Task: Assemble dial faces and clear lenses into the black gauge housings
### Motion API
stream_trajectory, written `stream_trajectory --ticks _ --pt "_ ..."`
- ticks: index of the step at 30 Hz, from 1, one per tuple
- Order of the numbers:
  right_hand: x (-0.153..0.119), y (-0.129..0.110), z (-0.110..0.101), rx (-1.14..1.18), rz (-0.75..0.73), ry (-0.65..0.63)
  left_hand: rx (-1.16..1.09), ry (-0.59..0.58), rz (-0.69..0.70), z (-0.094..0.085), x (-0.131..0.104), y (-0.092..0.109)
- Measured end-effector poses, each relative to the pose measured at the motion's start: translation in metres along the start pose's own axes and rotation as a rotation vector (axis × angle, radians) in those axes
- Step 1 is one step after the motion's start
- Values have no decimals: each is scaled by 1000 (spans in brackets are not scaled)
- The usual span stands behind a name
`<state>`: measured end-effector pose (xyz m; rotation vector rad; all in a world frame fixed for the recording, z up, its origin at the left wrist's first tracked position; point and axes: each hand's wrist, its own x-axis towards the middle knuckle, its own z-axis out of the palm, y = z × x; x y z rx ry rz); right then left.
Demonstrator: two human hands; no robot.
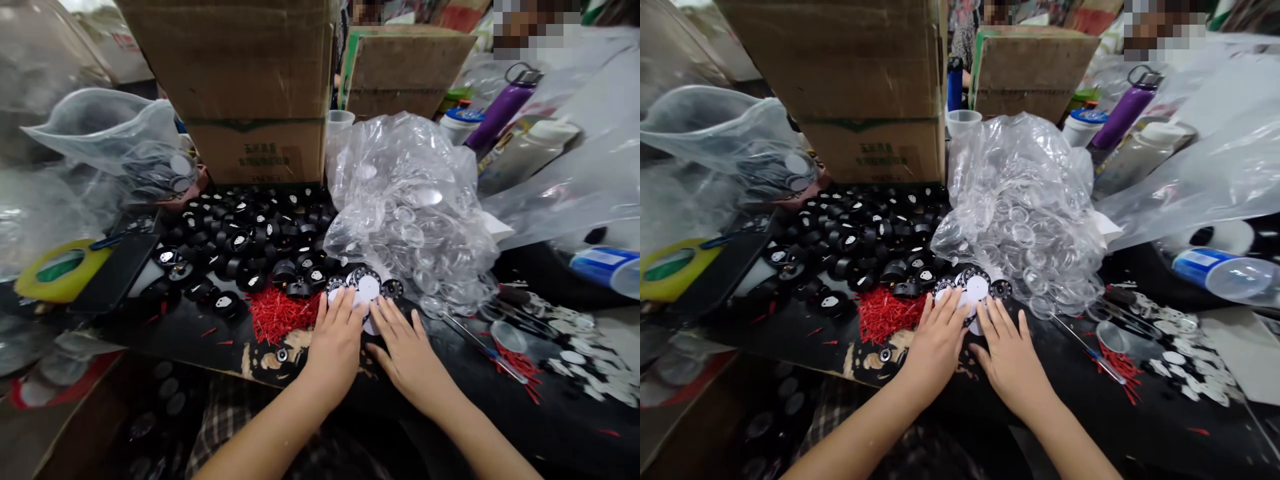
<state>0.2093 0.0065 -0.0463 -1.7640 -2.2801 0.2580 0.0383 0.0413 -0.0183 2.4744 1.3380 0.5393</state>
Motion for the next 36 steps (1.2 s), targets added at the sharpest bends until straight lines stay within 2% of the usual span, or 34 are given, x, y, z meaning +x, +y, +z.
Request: stream_trajectory --ticks 3,5,8,12,14,16,18,20,21,23,25,27,32,34,36 --pt "13 -1 2 51 24 -29 -15 111 -1 -23 -2 -12" --pt "14 -4 -3 120 48 -5 21 216 -84 -41 -5 -27" --pt "11 -9 -11 223 95 84 124 215 -219 -61 -4 -53" --pt "11 -17 -23 267 118 171 79 161 -191 -65 6 -73" --pt "15 -23 -28 237 143 206 42 184 -181 -64 9 -75" --pt "21 -34 -31 212 130 189 -30 261 -216 -65 9 -75" --pt "27 -46 -30 184 70 111 -258 402 -343 -67 3 -72" --pt "33 -56 -27 121 31 28 -682 544 -532 -68 -10 -65" --pt "36 -60 -25 82 31 4 -928 570 -632 -69 -18 -60" --pt "39 -62 -21 34 50 -10 -1341 498 -818 -69 -36 -49" --pt "41 -61 -21 55 69 1 -1590 353 -976 -67 -54 -37" --pt "41 -60 -22 143 85 25 -1721 272 -1060 -65 -66 -27" --pt "40 -58 -30 523 260 33 -1893 319 -1077 -61 -69 -21" --pt "40 -52 -33 595 338 68 -1912 305 -1103 -61 -66 -22" --pt "39 -44 -35 591 347 108 -1933 288 -1133 -61 -64 -21"
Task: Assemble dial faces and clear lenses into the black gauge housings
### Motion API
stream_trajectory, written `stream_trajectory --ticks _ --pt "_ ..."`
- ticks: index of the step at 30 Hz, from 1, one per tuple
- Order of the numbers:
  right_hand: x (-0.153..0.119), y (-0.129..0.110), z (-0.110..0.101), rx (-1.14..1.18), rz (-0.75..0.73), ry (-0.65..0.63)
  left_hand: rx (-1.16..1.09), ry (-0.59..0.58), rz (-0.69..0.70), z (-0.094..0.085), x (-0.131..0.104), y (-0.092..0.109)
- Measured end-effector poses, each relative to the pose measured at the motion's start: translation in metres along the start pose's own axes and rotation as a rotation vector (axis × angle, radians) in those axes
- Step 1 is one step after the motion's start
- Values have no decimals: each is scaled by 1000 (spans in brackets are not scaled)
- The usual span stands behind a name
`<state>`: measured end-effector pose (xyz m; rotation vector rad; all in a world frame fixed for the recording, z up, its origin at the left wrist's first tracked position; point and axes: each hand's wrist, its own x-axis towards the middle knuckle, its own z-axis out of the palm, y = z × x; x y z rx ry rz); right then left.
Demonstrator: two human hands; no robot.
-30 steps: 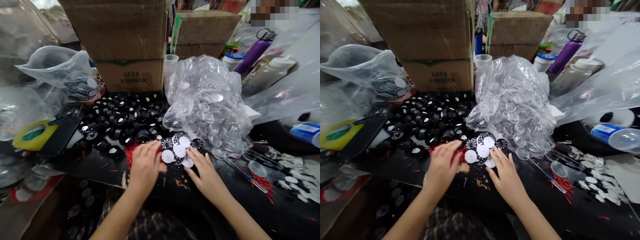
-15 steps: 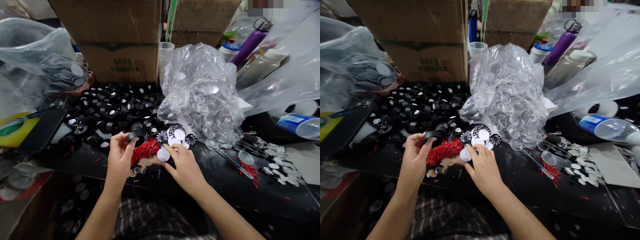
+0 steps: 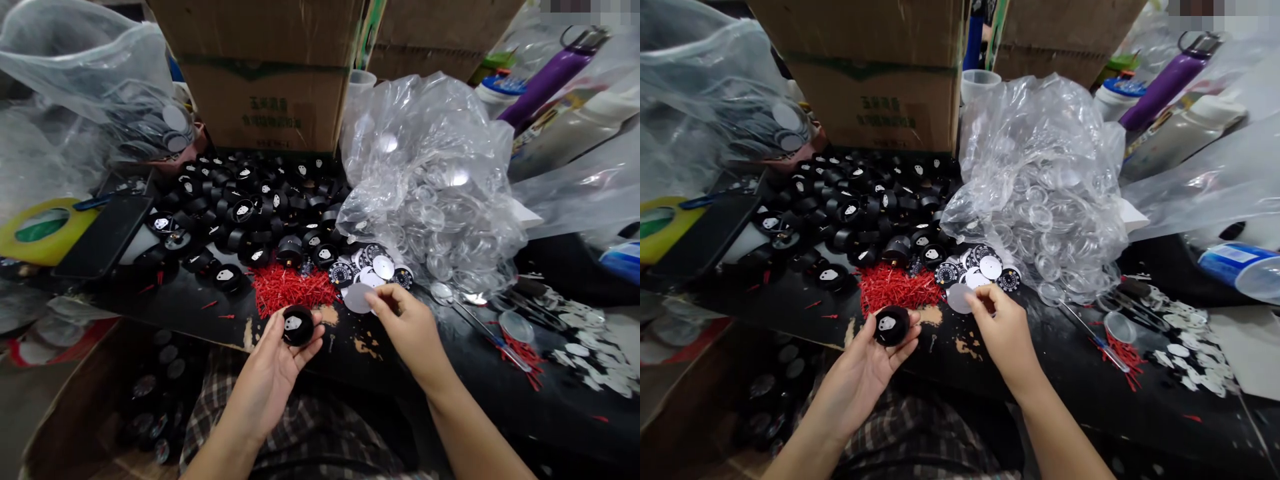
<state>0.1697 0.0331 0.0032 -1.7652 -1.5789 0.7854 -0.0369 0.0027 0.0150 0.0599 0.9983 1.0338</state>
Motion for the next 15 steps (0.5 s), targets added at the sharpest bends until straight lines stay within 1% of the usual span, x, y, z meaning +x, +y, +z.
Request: stream_trajectory --ticks 2,4,6,8,9,11,13,15 --pt "0 3 -6 -67 -94 44 -37 -6 -34 3 0 0" --pt "-5 0 -8 -161 -248 51 -96 -27 -77 7 1 -1" --pt "-11 -9 -6 -189 -385 -40 -150 -59 -105 12 2 -2" --pt "-17 -20 0 -105 -437 -167 -183 -69 -79 16 2 -3" --pt "-18 -26 4 -35 -418 -211 -189 -64 -52 17 3 -4" --pt "-19 -33 9 99 -290 -247 -185 -54 1 17 2 -6" --pt "-18 -37 11 189 -134 -253 -157 -51 37 16 0 -8" --pt "-17 -37 10 220 -27 -224 -103 -44 82 14 -1 -9"
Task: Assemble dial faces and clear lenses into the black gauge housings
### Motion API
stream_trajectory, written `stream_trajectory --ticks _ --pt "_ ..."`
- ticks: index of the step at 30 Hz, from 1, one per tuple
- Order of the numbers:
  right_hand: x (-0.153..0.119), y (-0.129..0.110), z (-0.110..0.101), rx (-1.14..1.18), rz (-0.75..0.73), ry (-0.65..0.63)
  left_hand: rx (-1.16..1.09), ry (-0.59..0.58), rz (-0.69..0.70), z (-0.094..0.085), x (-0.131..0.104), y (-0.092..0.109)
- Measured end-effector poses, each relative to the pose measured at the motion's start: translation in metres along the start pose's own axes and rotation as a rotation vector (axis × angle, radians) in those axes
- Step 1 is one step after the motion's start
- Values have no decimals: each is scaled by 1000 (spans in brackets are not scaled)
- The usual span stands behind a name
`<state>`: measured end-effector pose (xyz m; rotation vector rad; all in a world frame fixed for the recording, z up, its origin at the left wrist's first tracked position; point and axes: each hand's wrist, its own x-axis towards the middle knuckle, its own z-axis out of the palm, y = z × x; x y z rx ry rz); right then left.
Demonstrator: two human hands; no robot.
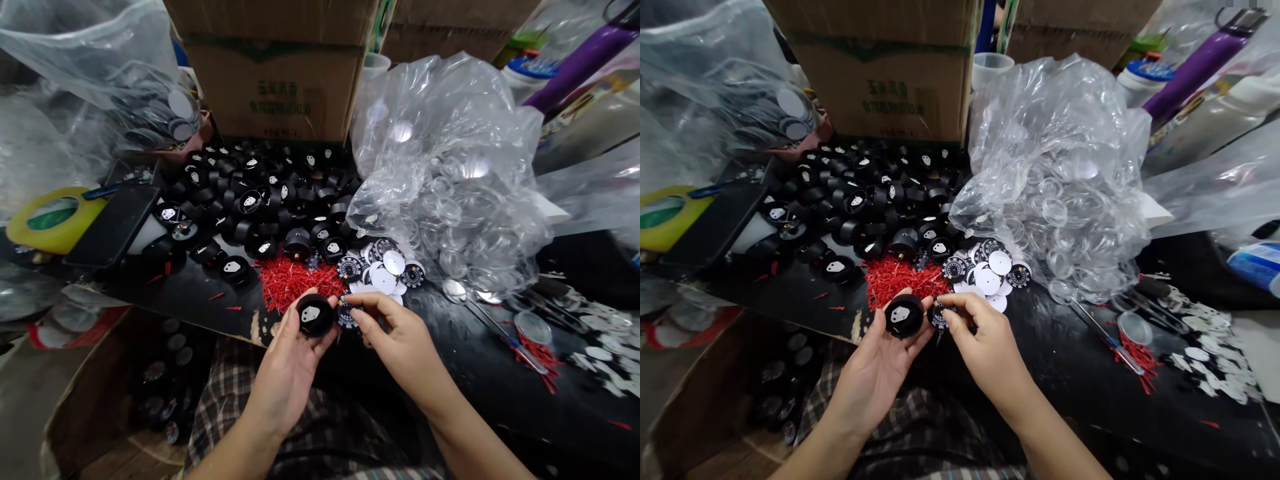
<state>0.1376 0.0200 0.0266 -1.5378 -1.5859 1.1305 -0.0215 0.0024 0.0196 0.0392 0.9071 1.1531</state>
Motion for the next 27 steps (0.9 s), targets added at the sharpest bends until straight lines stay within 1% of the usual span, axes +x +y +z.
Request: stream_trajectory --ticks 2,4,7,10,14,16,19,22,24,27 --pt "-1 -1 -2 5 45 46 80 23 32 -1 -1 -1" --pt "-4 -4 -3 29 56 69 149 37 25 0 -1 -3" --pt "-5 -12 1 43 6 74 172 6 -7 2 -4 -9" --pt "-2 -18 8 -21 -38 85 195 -34 17 1 -6 -16" --pt "3 -18 11 -43 48 40 359 -72 59 -7 -7 -20" --pt "3 -16 9 -39 76 21 390 -97 79 -10 -6 -21" --pt "0 -11 7 -49 79 11 382 -151 96 -12 -5 -22" --pt "-9 -6 8 -31 91 -57 415 -153 52 -13 -5 -23" --pt "-15 -2 10 -8 100 -89 485 -147 34 -15 -7 -22" --pt "-24 1 15 2 57 -84 622 -154 89 -20 -10 -18"
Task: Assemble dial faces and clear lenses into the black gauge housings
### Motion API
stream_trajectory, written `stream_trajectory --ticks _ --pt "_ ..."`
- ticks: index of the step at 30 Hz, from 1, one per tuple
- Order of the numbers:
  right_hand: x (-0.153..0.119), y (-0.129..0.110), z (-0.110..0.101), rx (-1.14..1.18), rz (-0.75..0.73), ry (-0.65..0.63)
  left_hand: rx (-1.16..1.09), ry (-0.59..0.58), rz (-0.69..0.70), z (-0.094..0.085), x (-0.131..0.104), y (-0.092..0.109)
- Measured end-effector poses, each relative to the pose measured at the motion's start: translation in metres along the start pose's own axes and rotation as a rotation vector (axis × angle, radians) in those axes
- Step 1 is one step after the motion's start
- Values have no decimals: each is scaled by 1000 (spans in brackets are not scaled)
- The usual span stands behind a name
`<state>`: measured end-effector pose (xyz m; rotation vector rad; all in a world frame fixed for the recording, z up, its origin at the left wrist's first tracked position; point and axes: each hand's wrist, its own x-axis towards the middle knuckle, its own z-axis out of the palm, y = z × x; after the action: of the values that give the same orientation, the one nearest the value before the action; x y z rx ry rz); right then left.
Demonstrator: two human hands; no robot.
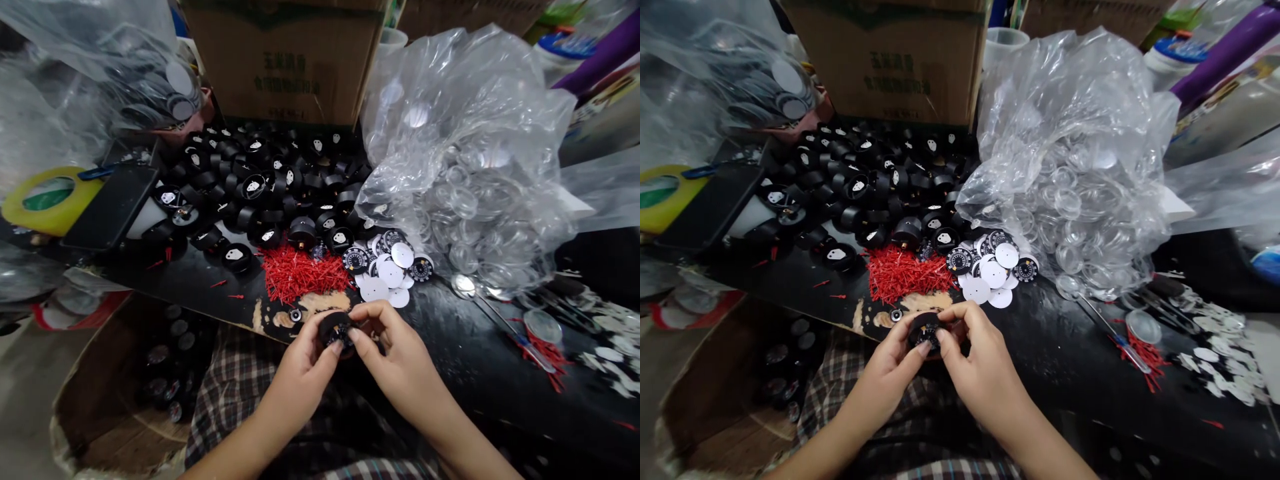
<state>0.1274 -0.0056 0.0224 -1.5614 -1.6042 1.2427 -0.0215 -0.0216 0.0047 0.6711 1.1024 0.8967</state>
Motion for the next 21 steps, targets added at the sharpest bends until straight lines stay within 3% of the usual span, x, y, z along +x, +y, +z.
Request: stream_trajectory --ticks 4,6,9,12,14,17,21 --pt "0 -2 2 -35 -120 17 97 -12 -9 -10 -3 4" --pt "7 -3 -3 -110 -173 -36 113 37 -23 -15 -2 6" --pt "26 -2 -13 -466 -236 -47 30 154 -15 -18 3 7" --pt "47 3 -18 -915 -253 51 -114 195 -37 -18 6 8" --pt "56 6 -16 -1059 -278 59 -205 205 -48 -17 6 8" --pt "58 5 -10 -1102 -308 61 -312 229 -45 -13 6 9" --pt "45 -1 -5 -901 -311 37 -372 217 -8 -5 10 11"
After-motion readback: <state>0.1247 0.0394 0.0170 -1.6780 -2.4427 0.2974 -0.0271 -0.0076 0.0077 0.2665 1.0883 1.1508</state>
